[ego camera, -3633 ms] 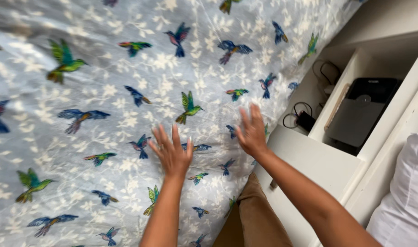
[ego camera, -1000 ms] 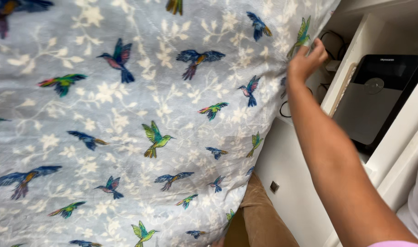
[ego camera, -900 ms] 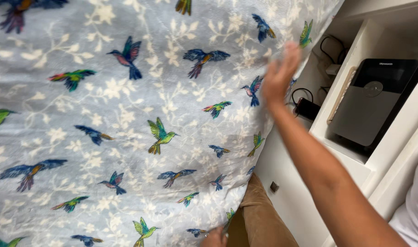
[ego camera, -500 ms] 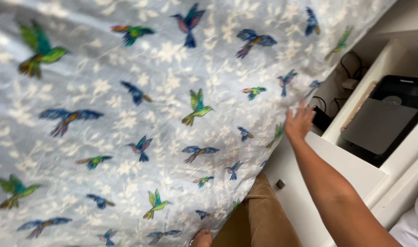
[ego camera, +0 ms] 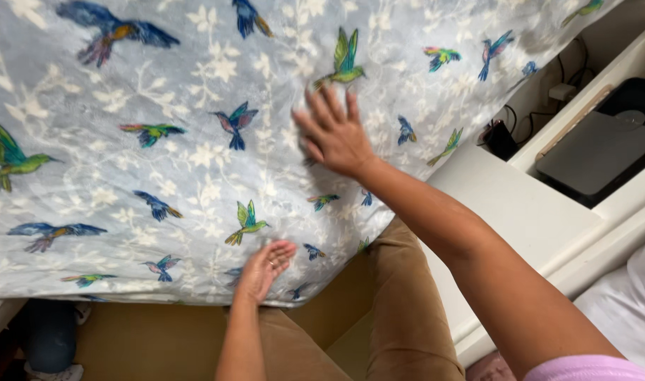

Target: The person smooths out a blue hummingbird-patterned blanket, adjusts its edges along the mattress and bedside furniture, and then pulls it over a white pillow.

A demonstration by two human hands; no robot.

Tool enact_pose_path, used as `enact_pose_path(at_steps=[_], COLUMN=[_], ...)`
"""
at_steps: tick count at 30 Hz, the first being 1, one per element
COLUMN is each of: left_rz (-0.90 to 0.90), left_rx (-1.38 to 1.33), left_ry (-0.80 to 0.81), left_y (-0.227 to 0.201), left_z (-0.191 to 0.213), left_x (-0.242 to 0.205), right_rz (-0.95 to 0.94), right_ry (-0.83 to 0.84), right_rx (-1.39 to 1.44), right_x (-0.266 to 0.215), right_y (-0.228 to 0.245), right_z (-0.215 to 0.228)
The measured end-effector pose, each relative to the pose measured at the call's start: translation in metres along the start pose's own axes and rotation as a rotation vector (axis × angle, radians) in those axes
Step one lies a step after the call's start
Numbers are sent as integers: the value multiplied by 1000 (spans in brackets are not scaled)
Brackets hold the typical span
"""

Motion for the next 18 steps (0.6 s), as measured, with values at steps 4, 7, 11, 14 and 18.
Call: enact_pose_path(at_steps=[4,7,11,14,18], left_rz=[213,336,369,193,-247], left_rx=[323,429,510,400,134], left_ry=[-86,-221,-390,-534,-934], left_y=[79,160,172,139,10], left_z=[14,58,137,224,328], left_x=[-2,11,23,38,9], right_rz=[378,433,444,556,-8], right_ry=[320,597,435,1394,1801], right_rx=[94,252,232,0,720], right_x=[-103,-222,-268,-295,-243], right_y=[80,100,129,162,223], right_z=[3,-6,33,37,31])
Point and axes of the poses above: each hand's wrist, its own x-axis towards the middle knuckle, its own z-axis out of the back of the hand, y = z × x, the point moved 9 cm from there along x, towards the middle knuckle, and after that the axes turned 11 degrees about -y, right-handed, at the moved point
